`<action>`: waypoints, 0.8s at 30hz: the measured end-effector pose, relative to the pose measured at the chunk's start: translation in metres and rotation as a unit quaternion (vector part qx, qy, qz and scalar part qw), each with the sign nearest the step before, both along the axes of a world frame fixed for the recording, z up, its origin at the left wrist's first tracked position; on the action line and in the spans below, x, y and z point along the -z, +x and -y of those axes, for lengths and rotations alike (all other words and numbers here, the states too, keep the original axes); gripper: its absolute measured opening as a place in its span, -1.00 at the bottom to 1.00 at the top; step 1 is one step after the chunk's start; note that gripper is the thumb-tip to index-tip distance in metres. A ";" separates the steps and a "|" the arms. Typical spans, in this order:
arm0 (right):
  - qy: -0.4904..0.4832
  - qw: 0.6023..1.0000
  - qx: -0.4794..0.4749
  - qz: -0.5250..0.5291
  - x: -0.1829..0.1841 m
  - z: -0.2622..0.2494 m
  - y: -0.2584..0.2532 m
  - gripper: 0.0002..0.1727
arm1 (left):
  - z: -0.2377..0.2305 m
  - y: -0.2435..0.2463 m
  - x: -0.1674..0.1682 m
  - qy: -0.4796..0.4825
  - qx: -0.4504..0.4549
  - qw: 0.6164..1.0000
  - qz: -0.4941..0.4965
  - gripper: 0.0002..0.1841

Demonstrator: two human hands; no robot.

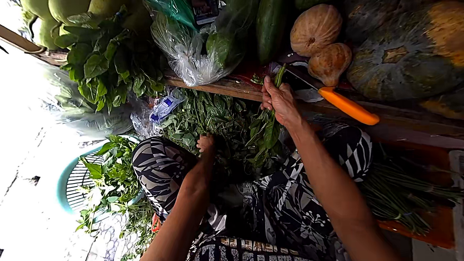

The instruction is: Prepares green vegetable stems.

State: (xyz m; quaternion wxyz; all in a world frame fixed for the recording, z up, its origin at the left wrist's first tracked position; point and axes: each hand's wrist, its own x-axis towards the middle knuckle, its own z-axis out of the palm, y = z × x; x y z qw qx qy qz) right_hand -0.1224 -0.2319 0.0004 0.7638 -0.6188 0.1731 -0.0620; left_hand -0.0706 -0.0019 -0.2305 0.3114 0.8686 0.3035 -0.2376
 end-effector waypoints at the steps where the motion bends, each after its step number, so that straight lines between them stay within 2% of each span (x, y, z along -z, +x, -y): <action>1: -0.003 1.000 -0.007 0.000 -0.001 0.000 0.000 -0.65 | 0.004 0.003 -0.006 -0.003 -0.012 1.000 0.007 -0.48; 3: -0.017 1.000 -0.021 -0.001 -0.002 0.000 0.001 -0.68 | 0.014 0.008 -0.024 -0.039 -0.036 0.998 0.042 -0.49; 6: -0.051 0.997 -0.050 -0.017 0.001 -0.002 0.002 -0.74 | 0.033 0.006 -0.060 -0.130 -0.044 0.977 0.165 -0.58; 8: -0.104 0.990 -0.088 -0.031 0.005 -0.005 0.000 -0.81 | 0.039 -0.006 -0.084 -0.210 -0.034 0.943 0.255 -0.48; 10: -0.182 0.972 -0.142 -0.047 0.011 -0.010 -0.001 -0.78 | 0.037 -0.023 -0.109 -0.310 0.011 0.904 0.295 -0.47; 12: -0.254 0.941 -0.217 -0.055 0.016 -0.016 0.000 -0.64 | 0.033 -0.036 -0.137 -0.376 0.061 0.876 0.297 -0.55; 14: -0.291 0.916 -0.272 -0.053 0.019 -0.023 0.002 -0.38 | 0.029 -0.041 -0.169 -0.398 0.108 0.866 0.282 -0.53; 16: -0.295 0.916 -0.271 -0.034 0.019 -0.027 0.003 -0.27 | 0.024 -0.044 -0.196 -0.389 0.179 0.860 0.276 -0.54; 17: -0.282 0.927 -0.248 -0.009 0.019 -0.027 0.002 -0.31 | 0.023 -0.043 -0.207 -0.373 0.224 0.854 0.286 -0.56; 21: -0.203 0.962 -0.159 0.090 0.024 -0.024 0.003 -0.72 | 0.032 -0.034 -0.236 -0.277 0.374 0.801 0.378 -0.69; 23: -0.189 0.968 -0.139 0.085 0.019 -0.026 0.001 -0.91 | 0.042 -0.020 -0.232 -0.252 0.375 0.776 0.441 -0.73; 24: -0.168 0.972 -0.139 0.087 0.017 -0.025 0.001 -0.94 | 0.045 -0.012 -0.228 -0.272 0.345 0.775 0.455 -0.69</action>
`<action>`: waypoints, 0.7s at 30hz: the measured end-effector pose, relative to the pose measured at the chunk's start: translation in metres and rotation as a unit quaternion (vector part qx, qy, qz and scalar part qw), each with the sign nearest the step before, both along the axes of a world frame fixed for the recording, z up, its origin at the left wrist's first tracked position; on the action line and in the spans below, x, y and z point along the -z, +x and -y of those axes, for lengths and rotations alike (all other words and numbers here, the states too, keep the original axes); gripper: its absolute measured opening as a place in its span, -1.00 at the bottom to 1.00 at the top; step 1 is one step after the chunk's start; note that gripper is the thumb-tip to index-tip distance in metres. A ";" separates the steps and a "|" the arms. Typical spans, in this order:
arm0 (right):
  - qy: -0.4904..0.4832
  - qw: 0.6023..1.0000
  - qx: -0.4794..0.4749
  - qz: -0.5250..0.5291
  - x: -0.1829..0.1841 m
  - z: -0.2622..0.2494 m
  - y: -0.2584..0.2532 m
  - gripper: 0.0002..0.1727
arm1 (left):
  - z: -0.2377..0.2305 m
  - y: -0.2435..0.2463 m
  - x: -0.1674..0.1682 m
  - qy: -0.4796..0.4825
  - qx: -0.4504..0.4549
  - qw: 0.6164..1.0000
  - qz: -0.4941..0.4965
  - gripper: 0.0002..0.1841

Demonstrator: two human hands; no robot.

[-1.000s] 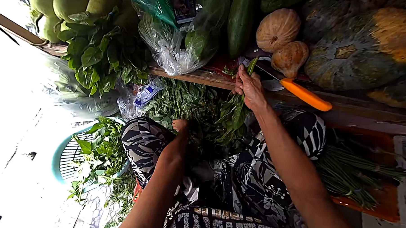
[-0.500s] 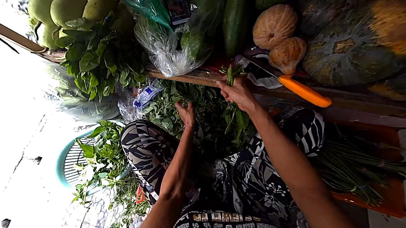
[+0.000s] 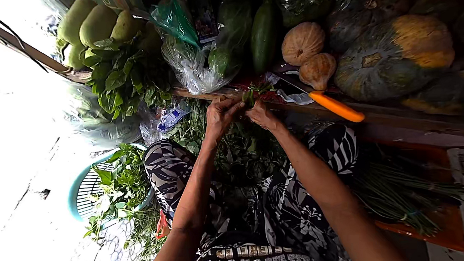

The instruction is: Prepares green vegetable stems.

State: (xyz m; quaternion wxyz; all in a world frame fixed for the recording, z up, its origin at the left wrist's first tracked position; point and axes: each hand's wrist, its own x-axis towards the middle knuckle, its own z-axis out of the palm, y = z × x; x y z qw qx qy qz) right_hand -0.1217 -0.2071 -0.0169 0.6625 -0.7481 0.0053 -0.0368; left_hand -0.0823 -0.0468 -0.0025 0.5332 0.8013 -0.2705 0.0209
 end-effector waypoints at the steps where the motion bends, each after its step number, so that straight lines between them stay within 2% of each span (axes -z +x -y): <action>1: 0.033 0.999 -0.003 -0.001 -0.001 0.002 0.000 -0.95 | 0.000 0.007 0.003 -0.039 -0.005 0.999 -0.035 -0.61; 2: 0.063 0.998 -0.003 -0.002 -0.001 0.004 0.000 -0.94 | -0.003 0.012 0.006 -0.048 0.012 0.995 -0.086 -0.52; 4: 0.116 0.993 0.028 -0.005 -0.002 0.009 0.002 -0.93 | -0.017 0.014 0.014 -0.001 0.092 0.980 -0.179 -0.46; 6: 0.155 0.986 0.062 -0.017 -0.006 0.014 0.004 -0.93 | -0.023 0.000 0.022 0.026 0.144 0.965 -0.219 -0.60; 8: 0.146 0.987 0.053 -0.033 -0.009 0.018 0.002 -0.88 | -0.021 -0.005 0.035 -0.007 0.166 0.959 -0.230 -0.73; 11: 0.051 0.998 0.030 -0.030 -0.013 0.028 0.002 -0.81 | -0.016 0.001 0.049 -0.092 0.141 0.959 -0.230 -0.73; 13: -0.078 0.996 0.049 -0.017 -0.012 0.038 0.003 -0.80 | -0.016 0.001 0.046 -0.101 0.119 0.957 -0.246 -0.67; 15: -0.152 0.985 0.079 -0.012 -0.016 0.042 0.003 -0.76 | -0.014 -0.003 0.037 -0.086 0.082 0.962 -0.245 -0.63; 19: -0.183 0.955 0.232 -0.037 -0.020 0.034 0.004 -0.71 | -0.007 -0.006 0.025 -0.078 0.078 0.963 -0.245 -0.74; 21: -0.165 0.943 0.289 -0.029 -0.015 0.050 0.006 -0.68 | -0.010 -0.011 0.022 -0.078 0.063 0.966 -0.239 -0.77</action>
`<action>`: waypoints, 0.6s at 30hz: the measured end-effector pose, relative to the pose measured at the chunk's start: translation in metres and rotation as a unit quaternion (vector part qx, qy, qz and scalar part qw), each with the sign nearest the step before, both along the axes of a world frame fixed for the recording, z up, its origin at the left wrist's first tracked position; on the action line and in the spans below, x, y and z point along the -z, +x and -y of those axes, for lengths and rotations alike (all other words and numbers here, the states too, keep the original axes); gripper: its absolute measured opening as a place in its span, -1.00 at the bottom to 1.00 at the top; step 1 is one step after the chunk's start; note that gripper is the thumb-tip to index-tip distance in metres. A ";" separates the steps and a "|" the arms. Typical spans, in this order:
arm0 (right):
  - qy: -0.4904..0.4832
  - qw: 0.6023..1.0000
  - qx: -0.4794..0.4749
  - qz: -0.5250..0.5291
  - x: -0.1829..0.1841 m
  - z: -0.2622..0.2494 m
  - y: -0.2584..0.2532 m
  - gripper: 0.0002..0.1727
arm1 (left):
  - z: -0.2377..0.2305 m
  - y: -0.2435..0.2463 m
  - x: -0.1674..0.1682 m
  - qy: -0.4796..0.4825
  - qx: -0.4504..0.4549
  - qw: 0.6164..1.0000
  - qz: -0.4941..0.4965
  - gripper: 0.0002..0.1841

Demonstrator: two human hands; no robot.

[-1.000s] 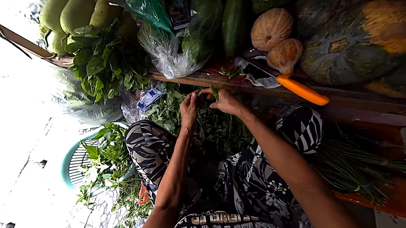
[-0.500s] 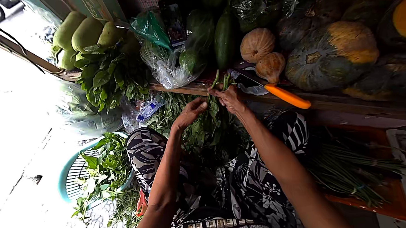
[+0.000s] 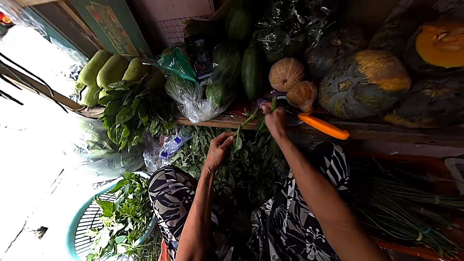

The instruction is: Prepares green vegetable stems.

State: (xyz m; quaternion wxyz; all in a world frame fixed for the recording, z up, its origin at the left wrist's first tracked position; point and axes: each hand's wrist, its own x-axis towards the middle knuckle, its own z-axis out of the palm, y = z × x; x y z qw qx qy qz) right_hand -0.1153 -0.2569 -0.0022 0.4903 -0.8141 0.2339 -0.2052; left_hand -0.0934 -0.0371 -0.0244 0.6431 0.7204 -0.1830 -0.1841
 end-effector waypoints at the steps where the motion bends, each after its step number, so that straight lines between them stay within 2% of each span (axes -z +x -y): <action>1: 0.012 1.000 0.004 0.002 0.000 0.006 0.001 -0.68 | -0.002 -0.001 0.000 0.014 -0.023 1.000 0.006 -0.78; 3: 0.052 0.997 -0.051 -0.015 -0.003 0.000 -0.001 -0.67 | -0.002 0.001 0.007 0.041 -0.085 0.995 0.025 -0.79; 6: 0.118 0.978 -0.155 -0.072 -0.012 -0.025 -0.012 -0.38 | 0.009 0.001 0.017 0.051 -0.142 0.987 0.051 -0.79; 9: 0.106 0.976 -0.180 -0.068 -0.009 -0.034 -0.014 -0.51 | 0.023 -0.002 0.020 0.048 -0.119 0.988 0.088 -0.79; 12: 0.052 0.975 -0.190 -0.107 -0.015 -0.032 -0.012 -0.65 | 0.028 -0.006 0.024 0.050 -0.090 0.987 0.123 -0.76; 16: -0.096 0.951 -0.249 -0.159 -0.015 -0.023 -0.011 -0.57 | 0.018 -0.001 0.026 0.113 -0.033 0.978 0.175 -0.70; 18: -0.113 0.938 -0.285 -0.161 -0.016 -0.019 -0.012 -0.58 | 0.010 0.008 0.023 0.149 0.000 0.969 0.196 -0.69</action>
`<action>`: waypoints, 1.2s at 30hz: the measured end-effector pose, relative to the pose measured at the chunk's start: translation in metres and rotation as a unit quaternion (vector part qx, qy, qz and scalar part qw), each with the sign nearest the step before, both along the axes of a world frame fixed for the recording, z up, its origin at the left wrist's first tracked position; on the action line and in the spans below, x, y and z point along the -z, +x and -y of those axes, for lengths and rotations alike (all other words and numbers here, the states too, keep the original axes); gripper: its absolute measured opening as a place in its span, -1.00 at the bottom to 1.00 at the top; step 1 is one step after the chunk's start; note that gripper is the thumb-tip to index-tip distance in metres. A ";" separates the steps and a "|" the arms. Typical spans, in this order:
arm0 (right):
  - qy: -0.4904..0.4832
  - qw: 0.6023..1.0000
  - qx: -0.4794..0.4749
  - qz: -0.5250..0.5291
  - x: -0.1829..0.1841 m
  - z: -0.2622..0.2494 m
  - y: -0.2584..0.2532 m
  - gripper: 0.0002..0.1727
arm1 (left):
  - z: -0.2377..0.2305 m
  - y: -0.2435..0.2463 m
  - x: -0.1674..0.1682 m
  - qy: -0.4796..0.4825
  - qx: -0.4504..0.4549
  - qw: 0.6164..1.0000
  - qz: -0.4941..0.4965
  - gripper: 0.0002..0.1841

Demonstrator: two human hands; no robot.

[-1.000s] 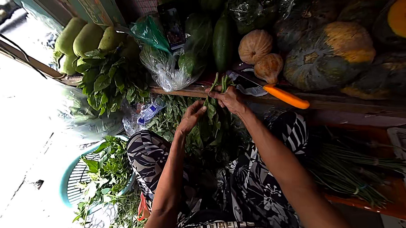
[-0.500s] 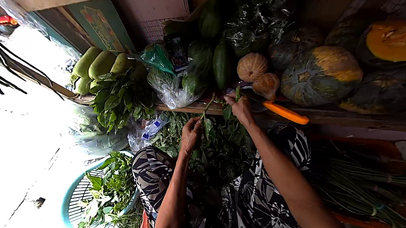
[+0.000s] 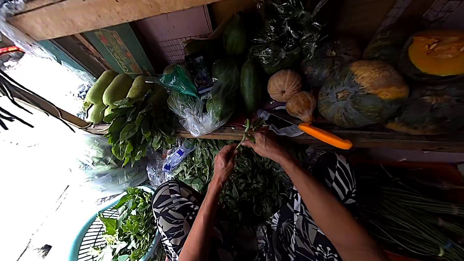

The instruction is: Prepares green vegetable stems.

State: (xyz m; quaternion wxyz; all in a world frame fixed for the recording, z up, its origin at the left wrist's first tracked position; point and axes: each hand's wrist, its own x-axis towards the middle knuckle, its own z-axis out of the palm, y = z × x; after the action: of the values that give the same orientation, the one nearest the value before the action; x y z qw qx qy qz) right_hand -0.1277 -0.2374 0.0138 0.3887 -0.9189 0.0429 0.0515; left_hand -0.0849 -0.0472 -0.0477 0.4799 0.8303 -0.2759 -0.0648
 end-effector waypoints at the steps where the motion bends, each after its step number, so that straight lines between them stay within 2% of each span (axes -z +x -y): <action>1: 0.019 1.000 -0.009 -0.002 -0.001 0.001 0.000 -0.60 | -0.003 0.004 -0.004 0.023 0.012 1.000 0.017 -0.69; 5: 0.163 0.987 -0.010 0.002 -0.005 0.004 -0.002 -0.74 | -0.007 0.016 -0.031 0.105 0.041 0.989 0.100 -0.71; 8: 0.313 0.949 -0.029 0.020 -0.010 0.009 -0.009 -0.79 | -0.012 0.027 -0.050 0.174 0.046 0.973 0.142 -0.72; 10: 0.378 0.924 -0.045 0.038 -0.012 0.015 -0.012 -0.76 | -0.022 0.040 -0.052 0.185 0.029 0.977 0.102 -0.69; 13: 0.328 0.943 -0.011 0.049 -0.015 0.017 -0.011 -0.85 | -0.029 0.050 -0.052 0.074 0.001 0.997 0.002 -0.68; 15: 0.282 0.959 0.019 0.019 -0.010 0.014 -0.007 -0.51 | -0.026 0.051 -0.050 -0.028 0.009 0.999 -0.034 -0.70; 16: 0.263 0.964 0.044 0.020 -0.007 0.010 -0.004 -0.42 | -0.022 0.051 -0.050 -0.073 0.014 0.995 -0.060 -0.72; 18: 0.253 0.963 0.080 0.052 -0.002 0.002 -0.001 -0.44 | -0.017 0.048 -0.051 -0.125 0.029 0.987 -0.100 -0.76; 22: 0.288 0.950 0.100 0.072 -0.003 -0.010 0.001 -0.62 | -0.008 0.040 -0.046 -0.135 0.078 0.980 -0.123 -0.84; 25: 0.312 0.942 0.114 0.058 -0.001 -0.015 0.003 -0.77 | -0.003 0.032 -0.045 -0.137 0.095 0.975 -0.145 -0.83; 31: 0.210 0.972 0.082 0.064 -0.001 -0.013 0.001 -0.80 | -0.006 0.028 -0.044 -0.146 0.139 0.965 -0.171 -0.88; 36: 0.212 0.971 0.059 0.089 0.001 -0.015 -0.001 -0.75 | -0.002 0.025 -0.042 -0.155 0.139 0.957 -0.201 -0.87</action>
State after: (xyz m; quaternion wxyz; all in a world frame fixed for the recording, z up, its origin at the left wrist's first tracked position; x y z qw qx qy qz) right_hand -0.1287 -0.2227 0.0127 0.5792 -0.8123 0.0502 -0.0460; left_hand -0.0595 -0.0448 -0.0060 0.6343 0.6691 -0.2928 -0.2533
